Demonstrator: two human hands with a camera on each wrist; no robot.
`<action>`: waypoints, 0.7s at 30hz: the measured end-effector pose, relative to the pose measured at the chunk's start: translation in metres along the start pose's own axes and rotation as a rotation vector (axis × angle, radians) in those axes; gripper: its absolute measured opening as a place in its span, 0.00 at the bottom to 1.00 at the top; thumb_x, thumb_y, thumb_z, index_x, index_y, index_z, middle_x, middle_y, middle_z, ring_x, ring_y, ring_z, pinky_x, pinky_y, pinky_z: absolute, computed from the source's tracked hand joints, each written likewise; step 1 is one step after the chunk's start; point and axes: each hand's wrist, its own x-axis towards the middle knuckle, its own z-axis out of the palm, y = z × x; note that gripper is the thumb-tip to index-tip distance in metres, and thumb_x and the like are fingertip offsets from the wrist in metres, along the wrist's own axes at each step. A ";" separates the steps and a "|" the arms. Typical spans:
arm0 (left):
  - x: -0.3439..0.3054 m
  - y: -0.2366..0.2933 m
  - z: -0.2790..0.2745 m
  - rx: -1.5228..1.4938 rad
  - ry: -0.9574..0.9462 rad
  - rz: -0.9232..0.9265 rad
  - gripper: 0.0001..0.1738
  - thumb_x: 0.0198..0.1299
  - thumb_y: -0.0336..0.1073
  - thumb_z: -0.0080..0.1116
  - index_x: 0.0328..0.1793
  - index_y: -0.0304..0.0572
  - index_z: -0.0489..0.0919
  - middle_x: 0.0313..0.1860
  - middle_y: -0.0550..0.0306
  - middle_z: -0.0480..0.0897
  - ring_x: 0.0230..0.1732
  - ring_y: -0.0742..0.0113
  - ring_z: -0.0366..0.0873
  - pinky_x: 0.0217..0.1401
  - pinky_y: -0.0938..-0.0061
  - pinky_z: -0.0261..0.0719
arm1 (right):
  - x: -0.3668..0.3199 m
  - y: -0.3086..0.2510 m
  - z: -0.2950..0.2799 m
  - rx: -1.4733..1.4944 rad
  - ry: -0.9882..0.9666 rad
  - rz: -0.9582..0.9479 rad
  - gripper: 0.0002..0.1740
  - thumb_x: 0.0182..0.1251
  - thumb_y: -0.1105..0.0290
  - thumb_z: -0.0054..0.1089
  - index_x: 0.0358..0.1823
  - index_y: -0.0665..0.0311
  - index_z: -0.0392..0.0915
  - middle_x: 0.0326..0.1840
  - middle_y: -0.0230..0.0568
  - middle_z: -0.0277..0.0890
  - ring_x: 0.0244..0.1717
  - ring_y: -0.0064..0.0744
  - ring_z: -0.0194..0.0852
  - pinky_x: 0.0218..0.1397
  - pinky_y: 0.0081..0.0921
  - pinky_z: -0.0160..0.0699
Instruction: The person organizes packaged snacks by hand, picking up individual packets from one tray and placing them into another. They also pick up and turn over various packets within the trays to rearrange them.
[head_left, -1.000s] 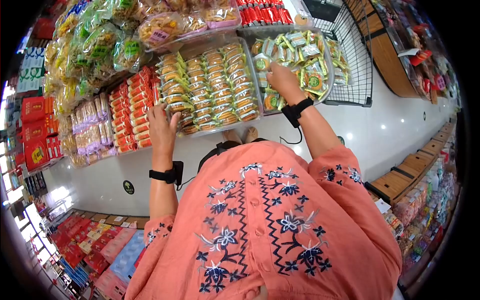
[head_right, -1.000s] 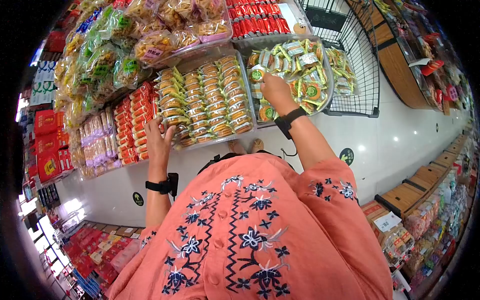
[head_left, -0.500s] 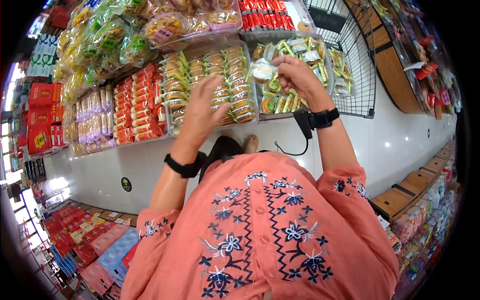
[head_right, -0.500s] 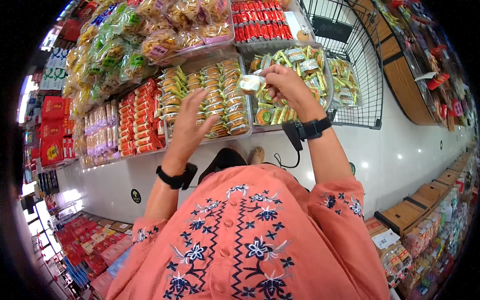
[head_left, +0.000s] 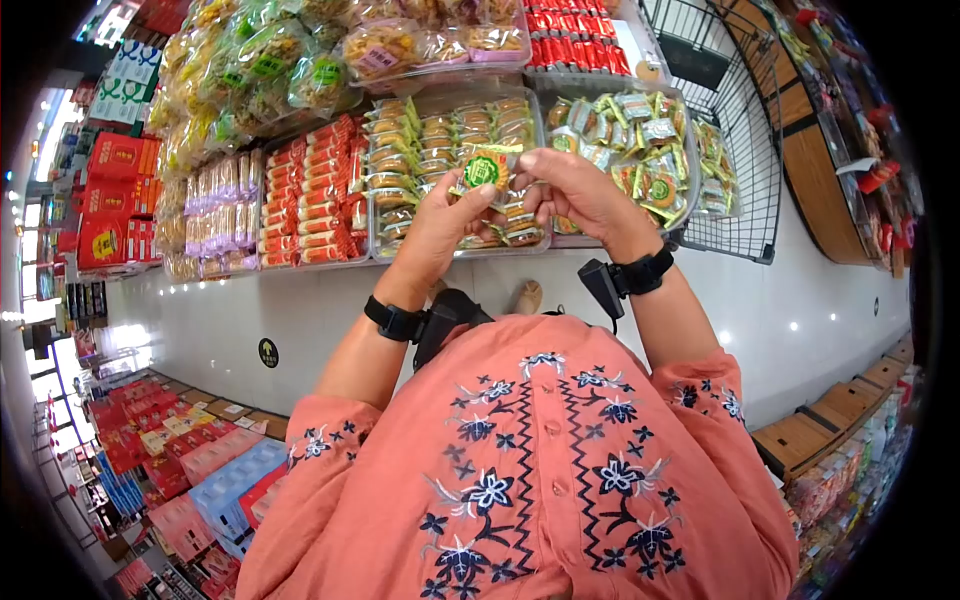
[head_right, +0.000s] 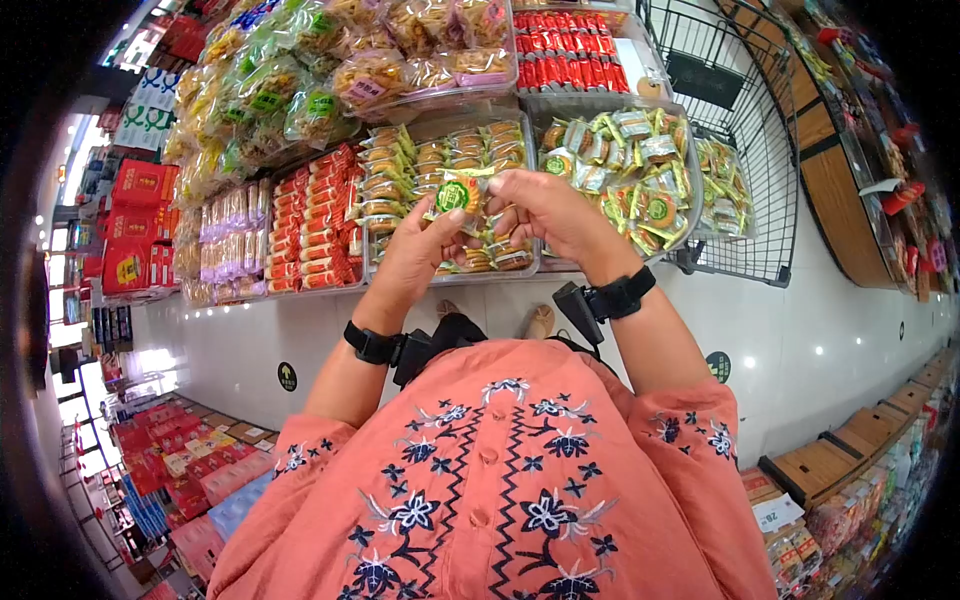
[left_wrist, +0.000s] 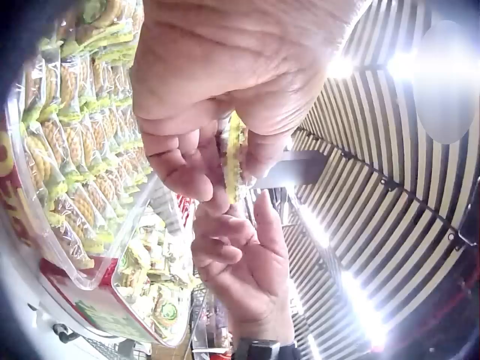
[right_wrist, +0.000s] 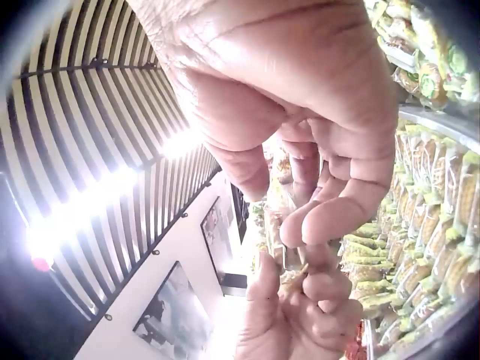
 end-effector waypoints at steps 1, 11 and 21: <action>-0.002 0.000 -0.003 -0.013 0.010 -0.006 0.28 0.71 0.41 0.65 0.71 0.39 0.70 0.51 0.56 0.84 0.44 0.68 0.85 0.36 0.76 0.81 | 0.002 0.001 0.007 -0.043 -0.007 0.002 0.19 0.77 0.54 0.61 0.51 0.64 0.77 0.40 0.35 0.81 0.31 0.22 0.82 0.30 0.18 0.81; -0.029 -0.012 -0.073 0.527 0.175 0.110 0.30 0.71 0.40 0.66 0.73 0.38 0.70 0.58 0.55 0.79 0.52 0.73 0.78 0.46 0.77 0.79 | 0.036 0.016 0.064 -0.722 0.035 -0.006 0.20 0.67 0.61 0.63 0.53 0.66 0.75 0.32 0.43 0.79 0.31 0.34 0.82 0.33 0.30 0.79; -0.069 -0.007 -0.132 0.994 0.324 0.380 0.26 0.62 0.30 0.70 0.66 0.38 0.76 0.48 0.56 0.77 0.41 0.67 0.76 0.43 0.73 0.77 | 0.086 0.087 0.114 -1.262 -0.060 -0.441 0.18 0.61 0.66 0.65 0.50 0.64 0.73 0.41 0.57 0.80 0.42 0.61 0.81 0.43 0.49 0.79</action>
